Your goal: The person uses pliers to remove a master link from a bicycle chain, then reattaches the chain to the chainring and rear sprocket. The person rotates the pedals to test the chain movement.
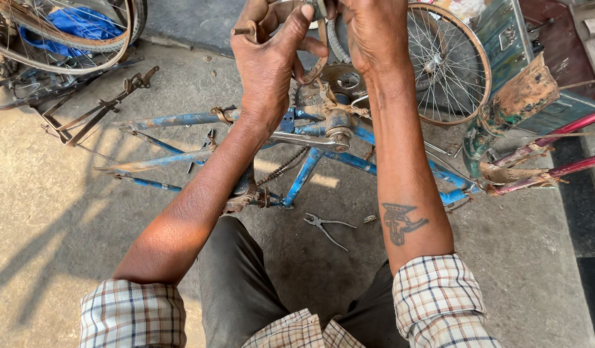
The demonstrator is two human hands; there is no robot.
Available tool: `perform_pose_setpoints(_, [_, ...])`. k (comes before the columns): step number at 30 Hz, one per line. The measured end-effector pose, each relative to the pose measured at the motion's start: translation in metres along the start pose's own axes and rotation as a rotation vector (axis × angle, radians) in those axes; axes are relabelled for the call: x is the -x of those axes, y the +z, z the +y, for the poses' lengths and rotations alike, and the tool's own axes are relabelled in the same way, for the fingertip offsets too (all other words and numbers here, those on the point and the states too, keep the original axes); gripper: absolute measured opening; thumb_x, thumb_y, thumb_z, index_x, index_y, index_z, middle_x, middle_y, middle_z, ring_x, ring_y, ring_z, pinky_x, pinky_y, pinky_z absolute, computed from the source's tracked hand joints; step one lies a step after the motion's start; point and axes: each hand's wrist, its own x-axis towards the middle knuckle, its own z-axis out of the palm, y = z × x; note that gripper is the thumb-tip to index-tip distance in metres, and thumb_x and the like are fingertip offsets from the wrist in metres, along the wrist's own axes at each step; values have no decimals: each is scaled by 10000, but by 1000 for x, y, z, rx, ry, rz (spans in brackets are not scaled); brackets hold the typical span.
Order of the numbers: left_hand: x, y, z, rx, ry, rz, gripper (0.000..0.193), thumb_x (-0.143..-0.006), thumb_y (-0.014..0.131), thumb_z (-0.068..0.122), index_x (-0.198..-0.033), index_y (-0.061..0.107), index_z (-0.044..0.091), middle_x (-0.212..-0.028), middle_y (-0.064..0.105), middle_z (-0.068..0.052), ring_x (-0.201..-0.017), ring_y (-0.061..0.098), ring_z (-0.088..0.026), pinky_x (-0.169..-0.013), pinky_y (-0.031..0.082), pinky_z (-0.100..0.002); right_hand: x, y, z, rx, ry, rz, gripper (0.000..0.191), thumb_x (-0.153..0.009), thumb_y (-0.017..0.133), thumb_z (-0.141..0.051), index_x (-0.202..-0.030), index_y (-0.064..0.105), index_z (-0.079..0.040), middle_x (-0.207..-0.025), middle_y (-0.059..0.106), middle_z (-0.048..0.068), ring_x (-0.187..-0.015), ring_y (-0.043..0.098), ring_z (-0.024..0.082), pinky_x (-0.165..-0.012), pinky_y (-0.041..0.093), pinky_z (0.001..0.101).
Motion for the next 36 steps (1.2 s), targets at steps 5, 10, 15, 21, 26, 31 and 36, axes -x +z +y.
perform_pose_setpoints(5, [2, -5, -1, 9, 21, 38, 459, -1022, 768, 204, -1399, 574, 27, -1058, 779, -144, -770, 802, -193, -448, 550, -258, 1, 1, -12, 30, 72, -106, 48, -1071, 701, 4, -1023, 703, 7, -930, 696, 76, -819, 654, 174, -690, 533, 304])
perform_pose_setpoints(10, [-2, -9, -11, -46, 124, 13, 383, -1045, 770, 192, -1357, 607, 40, -1057, 788, -125, -887, 812, -190, -554, 625, -271, -5, 0, -12, 99, 101, -140, 36, -1067, 699, 20, -1034, 712, 14, -915, 701, 104, -821, 683, 190, -733, 560, 336])
perform_pose_setpoints(15, [-5, -9, -12, 2, 136, 28, 215, -1050, 764, 145, -1203, 692, 12, -1047, 771, -120, -878, 801, -194, -601, 662, -297, -5, 5, -6, 38, 66, -13, 56, -1004, 707, 35, -957, 710, 3, -826, 668, 91, -729, 653, 180, -682, 546, 344])
perform_pose_setpoints(21, [-4, -8, 0, 132, 45, -16, 321, -1050, 744, 236, -1280, 650, 32, -1099, 753, -112, -912, 798, -216, -688, 667, -321, -6, 4, -15, 37, 104, -65, 42, -1034, 728, -6, -994, 726, 8, -850, 680, 86, -762, 660, 188, -708, 546, 347])
perform_pose_setpoints(26, [-4, -7, 9, 110, -48, 23, 412, -1029, 738, 261, -1352, 634, 26, -1012, 784, -165, -815, 797, -227, -621, 649, -307, -5, 2, -19, 52, 132, -79, 37, -1025, 757, -22, -1015, 725, -5, -889, 703, 86, -835, 696, 195, -757, 574, 358])
perform_pose_setpoints(31, [-5, -9, 12, 176, -55, -17, 402, -1042, 739, 219, -1348, 620, -15, -1109, 772, -207, -905, 806, -258, -707, 677, -342, -3, 3, -14, -9, 170, 7, 33, -1002, 756, -9, -1021, 729, -7, -921, 709, 85, -898, 717, 200, -818, 595, 372])
perform_pose_setpoints(36, [-6, -10, 11, 263, -65, -33, 353, -1051, 708, 225, -1264, 616, -40, -1122, 727, -180, -919, 802, -265, -753, 701, -362, -4, 6, -16, 11, 152, -20, 40, -1014, 753, 1, -1043, 725, 4, -942, 712, 98, -918, 722, 208, -817, 597, 376])
